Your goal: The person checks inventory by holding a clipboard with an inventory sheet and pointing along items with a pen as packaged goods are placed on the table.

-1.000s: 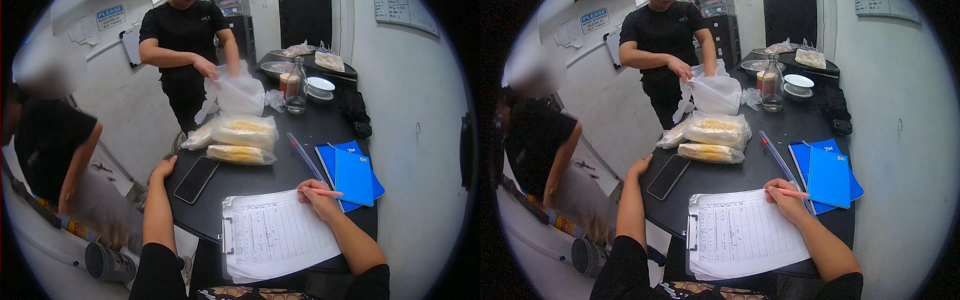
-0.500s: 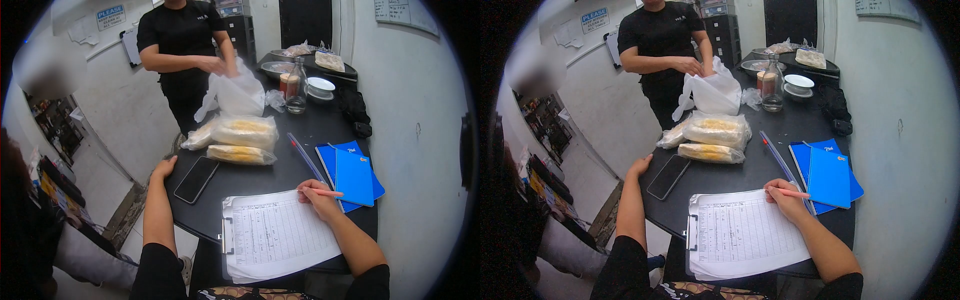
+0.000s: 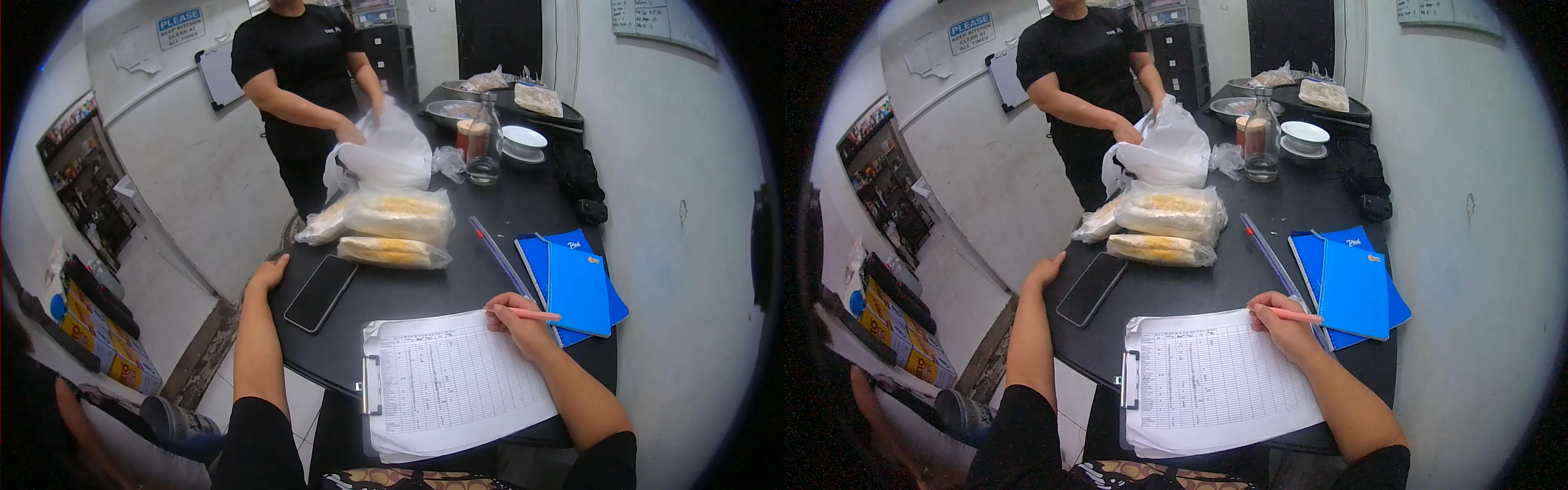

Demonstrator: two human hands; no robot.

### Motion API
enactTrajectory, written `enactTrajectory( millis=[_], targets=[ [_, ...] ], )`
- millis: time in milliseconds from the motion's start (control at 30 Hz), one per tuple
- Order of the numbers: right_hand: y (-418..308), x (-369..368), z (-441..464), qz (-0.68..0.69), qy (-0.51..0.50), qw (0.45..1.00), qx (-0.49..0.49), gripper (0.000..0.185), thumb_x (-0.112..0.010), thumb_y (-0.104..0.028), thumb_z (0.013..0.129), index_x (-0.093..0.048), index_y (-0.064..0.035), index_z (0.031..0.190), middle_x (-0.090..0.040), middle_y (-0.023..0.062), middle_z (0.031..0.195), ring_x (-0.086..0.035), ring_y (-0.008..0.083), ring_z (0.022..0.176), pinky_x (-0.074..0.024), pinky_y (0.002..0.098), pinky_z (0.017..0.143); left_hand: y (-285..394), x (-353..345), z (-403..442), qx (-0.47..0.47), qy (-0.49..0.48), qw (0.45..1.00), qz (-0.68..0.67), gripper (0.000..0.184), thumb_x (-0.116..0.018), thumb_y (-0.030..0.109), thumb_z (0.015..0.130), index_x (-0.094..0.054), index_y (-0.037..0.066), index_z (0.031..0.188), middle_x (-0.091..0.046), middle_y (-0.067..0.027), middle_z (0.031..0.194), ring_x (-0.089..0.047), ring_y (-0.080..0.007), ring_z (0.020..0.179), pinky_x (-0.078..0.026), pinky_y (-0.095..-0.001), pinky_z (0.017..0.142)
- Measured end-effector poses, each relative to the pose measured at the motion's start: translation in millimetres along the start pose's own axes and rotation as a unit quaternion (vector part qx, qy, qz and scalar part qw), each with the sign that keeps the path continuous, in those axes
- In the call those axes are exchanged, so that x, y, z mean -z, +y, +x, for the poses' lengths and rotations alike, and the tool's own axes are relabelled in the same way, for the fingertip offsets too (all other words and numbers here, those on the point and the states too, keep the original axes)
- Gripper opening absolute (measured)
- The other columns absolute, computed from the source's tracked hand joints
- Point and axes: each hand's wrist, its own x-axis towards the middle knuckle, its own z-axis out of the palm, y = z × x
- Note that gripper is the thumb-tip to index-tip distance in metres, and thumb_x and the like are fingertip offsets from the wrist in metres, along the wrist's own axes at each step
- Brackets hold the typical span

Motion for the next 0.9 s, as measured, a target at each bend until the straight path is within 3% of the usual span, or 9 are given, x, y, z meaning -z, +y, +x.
enactTrajectory(
  millis=[633,767,800,833,900],
  targets=[
    [-2.0,0.0,-2.0,0.004,-0.005,1.0,0.005,0.014,-0.053,-0.012,0.089,-0.06,-0.0011,0.093,-0.059,0.0038,0.082,-0.056,0.0092,0.073,-0.0481,0.0224,0.068,5.8,4.9,-6.1,0.001,-0.02,1.0,0.011,0.077,-0.033,0.06,0.087,-0.058,-0.008,0.11,-0.053,-0.0296,0.118,-0.048,-0.039,0.117,-0.033,-0.041,0.101],
    [-5.4,1.8,-1.0,-0.117,0.009,0.993,0.032,0.014,-0.05,-0.013,0.091,-0.059,-0.0018,0.091,-0.059,0.0052,0.084,-0.057,0.0105,0.076,-0.0495,0.0243,0.071,-2.2,-2.9,5.3,-0.046,-0.017,0.998,0.036,0.075,-0.029,0.06,0.09,-0.055,-0.005,0.117,-0.048,-0.0285,0.124,-0.042,-0.0385,0.122,-0.031,-0.0443,0.103],
    [-8.7,-0.4,-3.6,-0.153,0.031,0.987,0.043,0.015,-0.051,-0.013,0.091,-0.059,-0.001,0.091,-0.06,0.0055,0.085,-0.057,0.0107,0.076,-0.0495,0.0247,0.071,2.7,-3.3,2.3,-0.064,-0.024,0.997,0.029,0.074,-0.031,0.063,0.088,-0.054,0.002,0.121,-0.05,-0.0276,0.124,-0.044,-0.0365,0.122,-0.032,-0.0412,0.103],
    [-14.7,-2.9,-9.7,-0.098,0.048,0.992,0.07,0.015,-0.051,-0.013,0.091,-0.06,-0.0007,0.093,-0.06,0.006,0.085,-0.057,0.0114,0.076,-0.0496,0.0253,0.071,-5.1,-8.1,16.7,-0.004,-0.03,0.999,0.036,0.076,-0.03,0.063,0.088,-0.054,-0.001,0.121,-0.051,-0.0269,0.123,-0.044,-0.0371,0.121,-0.032,-0.0414,0.103],
    [-33.1,-1.5,-12.2,-0.037,0.044,0.989,0.137,0.016,-0.051,-0.012,0.09,-0.06,-0.0002,0.097,-0.059,0.0069,0.087,-0.058,0.0125,0.078,-0.0494,0.0264,0.072,-21.3,-13.2,33.4,-0.02,-0.016,1.0,0.016,0.081,-0.032,0.061,0.089,-0.051,-0.013,0.116,-0.048,-0.0285,0.125,-0.044,-0.0374,0.121,-0.033,-0.042,0.102]
  ],
)
